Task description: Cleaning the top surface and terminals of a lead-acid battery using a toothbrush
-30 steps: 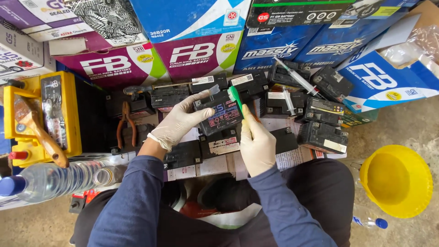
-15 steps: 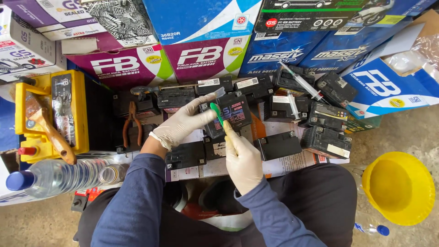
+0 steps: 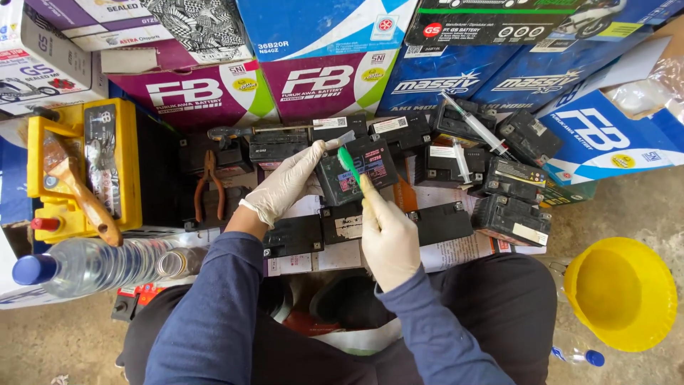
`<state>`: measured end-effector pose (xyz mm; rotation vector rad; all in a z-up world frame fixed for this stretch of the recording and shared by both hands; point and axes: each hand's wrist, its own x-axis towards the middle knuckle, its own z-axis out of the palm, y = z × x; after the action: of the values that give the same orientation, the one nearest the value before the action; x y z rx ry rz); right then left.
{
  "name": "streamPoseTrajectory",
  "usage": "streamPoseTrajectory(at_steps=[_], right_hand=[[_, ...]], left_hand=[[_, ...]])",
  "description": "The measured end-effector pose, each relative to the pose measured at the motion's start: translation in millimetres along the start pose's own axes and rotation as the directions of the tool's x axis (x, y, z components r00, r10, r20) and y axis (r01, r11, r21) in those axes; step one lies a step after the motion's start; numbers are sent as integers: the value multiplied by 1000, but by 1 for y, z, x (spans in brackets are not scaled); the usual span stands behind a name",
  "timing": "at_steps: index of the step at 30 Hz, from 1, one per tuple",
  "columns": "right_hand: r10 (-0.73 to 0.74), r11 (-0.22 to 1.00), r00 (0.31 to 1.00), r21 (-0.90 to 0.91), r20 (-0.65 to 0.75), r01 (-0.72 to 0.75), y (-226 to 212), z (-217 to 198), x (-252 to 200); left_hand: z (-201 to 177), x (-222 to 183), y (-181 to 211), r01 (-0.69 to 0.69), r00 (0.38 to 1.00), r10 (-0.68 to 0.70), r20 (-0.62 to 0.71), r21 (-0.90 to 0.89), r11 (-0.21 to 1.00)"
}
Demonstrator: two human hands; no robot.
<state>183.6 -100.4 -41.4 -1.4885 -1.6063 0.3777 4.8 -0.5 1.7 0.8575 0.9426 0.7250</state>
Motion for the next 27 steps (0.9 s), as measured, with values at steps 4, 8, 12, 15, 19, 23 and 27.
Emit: streamPoseTrajectory(at_steps=[4, 8, 12, 15, 19, 23, 27], right_hand=[[1, 1000, 996, 22, 89, -3, -21, -2, -9], [-30, 998, 996, -49, 87, 35, -18, -2, -27], [-15, 999, 999, -40, 38, 17, -12, -4, -9], [38, 999, 998, 31, 40, -39, 1, -1, 0], [-30, 999, 998, 39, 60, 27, -10, -6, -25], [-25, 994, 996, -104, -83, 16, 23, -15, -27], [22, 1000, 998, -18, -58, -23, 10, -6, -46]], left_hand=[[-11, 11, -10, 5, 1000, -5, -7, 18, 1000], [-10, 7, -10, 25, 999, -24, -24, 29, 999], [-8, 8, -8, 7, 1000, -8, -22, -30, 1000], [-3, 6, -5, 6, 1000, -7, -22, -48, 999], [-3, 6, -4, 34, 997, -37, -69, -48, 998], [-2, 7, -2, 28, 995, -32, -94, -46, 999], [1, 6, 0, 33, 995, -35, -99, -19, 999]])
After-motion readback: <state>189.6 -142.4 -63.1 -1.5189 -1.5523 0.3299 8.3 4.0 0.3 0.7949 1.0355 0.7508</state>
